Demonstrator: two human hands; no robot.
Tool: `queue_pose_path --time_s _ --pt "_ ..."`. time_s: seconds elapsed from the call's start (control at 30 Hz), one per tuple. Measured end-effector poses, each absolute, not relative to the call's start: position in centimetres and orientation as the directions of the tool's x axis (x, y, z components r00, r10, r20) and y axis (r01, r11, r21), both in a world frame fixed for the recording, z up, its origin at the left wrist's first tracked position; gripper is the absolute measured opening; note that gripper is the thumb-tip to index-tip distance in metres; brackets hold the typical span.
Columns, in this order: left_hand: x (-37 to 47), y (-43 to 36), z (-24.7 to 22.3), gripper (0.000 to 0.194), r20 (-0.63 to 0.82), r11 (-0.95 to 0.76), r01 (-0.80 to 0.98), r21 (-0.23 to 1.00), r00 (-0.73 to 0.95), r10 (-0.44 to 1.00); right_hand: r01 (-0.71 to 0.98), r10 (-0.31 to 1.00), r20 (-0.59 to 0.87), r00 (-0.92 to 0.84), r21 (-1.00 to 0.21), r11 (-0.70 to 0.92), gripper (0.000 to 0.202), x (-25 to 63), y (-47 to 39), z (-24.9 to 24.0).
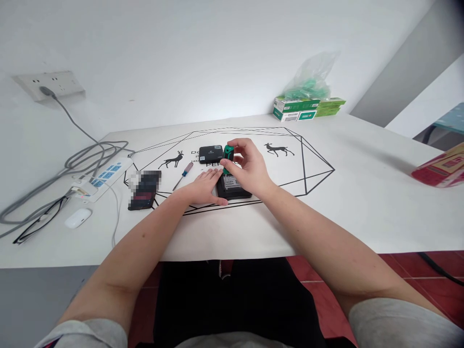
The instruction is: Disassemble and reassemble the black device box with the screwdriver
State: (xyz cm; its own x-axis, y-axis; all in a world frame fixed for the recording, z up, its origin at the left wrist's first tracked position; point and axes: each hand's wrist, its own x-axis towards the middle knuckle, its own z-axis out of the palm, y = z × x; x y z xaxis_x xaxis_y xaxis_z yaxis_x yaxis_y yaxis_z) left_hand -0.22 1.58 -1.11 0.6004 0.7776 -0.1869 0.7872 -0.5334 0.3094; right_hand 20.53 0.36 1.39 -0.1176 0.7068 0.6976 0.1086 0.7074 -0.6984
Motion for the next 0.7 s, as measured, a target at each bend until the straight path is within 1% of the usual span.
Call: queue_pose_path --time_s 0.13,0.37,0.5,0.6,0.7 --pt "-0.3 1.7 -1.3 0.142 -0.188 -0.536 0.786 0.308 0.602 0.776 0.103 0.703 0.704 -0.105 -0.695 0.712 0.037 20.6 0.4 1.3" --pt "-0.6 2.2 -1.9 0.142 -0.145 -0.579 0.741 0.34 0.649 0.746 0.12 0.711 0.685 -0.159 -0.701 0.703 0.039 20.4 0.4 1.1" --pt "-0.6 2.2 -1.9 0.143 -0.15 -0.576 0.749 0.328 0.643 0.751 0.051 0.727 0.656 -0.203 -0.735 0.677 0.037 20.4 0.0 1.3" --pt "-0.5 2.2 -2.0 0.143 -0.169 -0.562 0.766 0.312 0.627 0.76 0.01 0.716 0.648 -0.258 -0.74 0.673 0.04 20.6 -0.2 1.5" --pt "-0.6 2.4 -2.4 0.142 -0.121 -0.586 0.749 0.31 0.642 0.757 0.074 0.693 0.669 -0.268 -0.703 0.707 0.038 20.7 -0.1 1.7"
